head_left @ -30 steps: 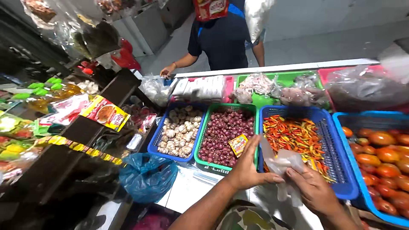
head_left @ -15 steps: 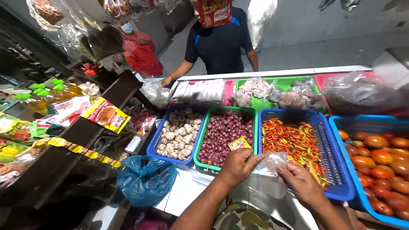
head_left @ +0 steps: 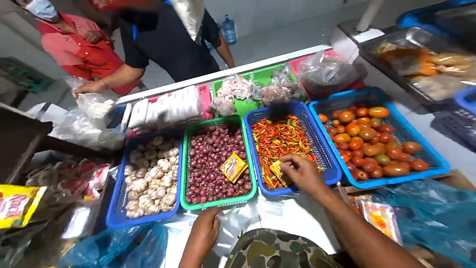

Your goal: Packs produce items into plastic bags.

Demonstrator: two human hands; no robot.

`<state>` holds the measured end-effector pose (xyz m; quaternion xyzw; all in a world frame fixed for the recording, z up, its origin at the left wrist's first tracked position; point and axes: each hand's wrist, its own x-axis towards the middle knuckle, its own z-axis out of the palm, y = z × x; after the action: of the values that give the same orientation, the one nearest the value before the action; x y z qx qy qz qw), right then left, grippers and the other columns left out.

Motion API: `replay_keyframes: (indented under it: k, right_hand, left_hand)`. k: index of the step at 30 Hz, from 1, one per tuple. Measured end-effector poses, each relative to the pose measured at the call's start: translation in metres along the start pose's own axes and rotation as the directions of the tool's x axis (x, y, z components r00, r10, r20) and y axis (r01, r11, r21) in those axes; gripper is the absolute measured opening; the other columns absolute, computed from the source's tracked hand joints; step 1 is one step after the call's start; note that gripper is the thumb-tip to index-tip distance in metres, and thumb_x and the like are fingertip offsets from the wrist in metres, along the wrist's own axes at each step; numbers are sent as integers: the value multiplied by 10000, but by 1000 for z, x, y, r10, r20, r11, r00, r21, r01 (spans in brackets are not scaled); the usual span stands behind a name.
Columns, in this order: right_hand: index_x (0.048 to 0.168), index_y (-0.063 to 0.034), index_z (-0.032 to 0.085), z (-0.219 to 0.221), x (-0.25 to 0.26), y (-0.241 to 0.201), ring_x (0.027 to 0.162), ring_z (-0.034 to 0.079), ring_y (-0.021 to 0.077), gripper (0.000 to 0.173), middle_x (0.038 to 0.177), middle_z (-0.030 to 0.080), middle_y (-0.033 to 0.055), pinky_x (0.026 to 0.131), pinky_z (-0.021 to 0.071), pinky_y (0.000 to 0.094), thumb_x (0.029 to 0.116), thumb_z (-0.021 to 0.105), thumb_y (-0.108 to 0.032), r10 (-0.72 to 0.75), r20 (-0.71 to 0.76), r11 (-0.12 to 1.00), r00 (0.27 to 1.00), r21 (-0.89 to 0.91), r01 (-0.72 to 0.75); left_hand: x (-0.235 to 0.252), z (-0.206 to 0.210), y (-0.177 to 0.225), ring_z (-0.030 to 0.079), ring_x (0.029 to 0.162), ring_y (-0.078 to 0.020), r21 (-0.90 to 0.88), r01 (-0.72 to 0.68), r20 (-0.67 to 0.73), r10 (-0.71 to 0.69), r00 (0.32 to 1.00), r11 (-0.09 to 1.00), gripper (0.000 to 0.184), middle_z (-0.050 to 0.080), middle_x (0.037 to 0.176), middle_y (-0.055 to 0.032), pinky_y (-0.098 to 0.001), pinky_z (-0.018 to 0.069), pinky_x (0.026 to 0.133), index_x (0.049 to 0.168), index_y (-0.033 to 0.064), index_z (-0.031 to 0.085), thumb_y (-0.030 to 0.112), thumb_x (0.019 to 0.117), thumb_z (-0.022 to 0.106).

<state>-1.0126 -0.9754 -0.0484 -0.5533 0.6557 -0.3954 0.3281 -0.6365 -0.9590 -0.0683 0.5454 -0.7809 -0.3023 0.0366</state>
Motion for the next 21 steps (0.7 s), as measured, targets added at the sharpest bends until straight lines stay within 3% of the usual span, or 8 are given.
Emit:
replay_keyframes:
  k: [4,7,10,12,14,16,18,21]
  right_hand:
    - [1147,-72,705,-40,68,15,872,708,231,227,1024,729,95,815,594,496,1023,630,-246,41,-264,986,964,-145,-81]
    - [1137,-59,690,-50,101,10,847,698,282,236,1000,718,134,786,574,550,1038,612,-259,70,-258,981,964,-159,-114]
    - [1098,-54,703,-20,101,-10,866,706,235,222,987,720,111,811,601,503,1008,661,-253,22,172,1000,985,-20,-19]
    - [1217,-72,690,19,87,-22,1019,711,182,369,1148,729,77,896,609,412,936,731,-308,-92,512,980,854,196,-12]
    - [1419,-48,560,56,71,-28,1207,644,169,708,1338,658,88,1019,557,366,842,800,-381,-207,705,915,678,385,-120]
    - [1452,-40,495,72,59,-32,1123,668,112,808,1262,682,61,981,569,311,804,842,-377,-250,743,845,621,480,-234]
    - [1315,-24,584,72,50,-33,976,709,98,544,1091,733,40,893,605,307,871,801,-251,-253,693,794,675,548,-265]
    - [1097,-6,678,63,42,-29,821,691,147,220,948,720,69,765,603,349,987,647,-193,-167,609,783,775,560,-272]
  left_hand:
    - [-14,21,-18,720,936,-357,32,215,111,-218,970,976,260,739,1003,-177,-608,556,880,1180,57,713,88,970,562]
    - [-17,20,-16,701,707,-224,-197,190,9,-192,981,962,202,717,815,-87,-477,602,703,1106,64,710,174,1004,575]
    - [-1,-2,13,646,641,-96,-570,49,-192,-191,963,820,216,695,797,4,-306,579,604,1067,80,716,244,1020,585]
    - [20,-22,38,653,666,-95,-690,-35,-254,-196,947,723,210,703,843,1,-290,584,606,1050,81,711,246,1025,584]
    - [41,-34,56,671,730,-118,-803,-100,-256,-189,948,588,228,707,891,-28,-306,599,663,1079,58,699,244,1043,572]
    - [57,-42,70,703,825,-161,-885,-124,-234,-198,952,450,229,726,943,-85,-348,616,765,1112,12,686,192,1051,558]
    - [63,-45,78,690,787,-144,-867,-130,-247,-189,950,481,208,717,893,-73,-328,605,735,1068,16,694,170,1049,556]
    - [60,-44,75,685,774,-105,-654,-179,-340,-75,938,735,184,725,867,-15,-315,596,740,1003,61,736,195,1019,611]
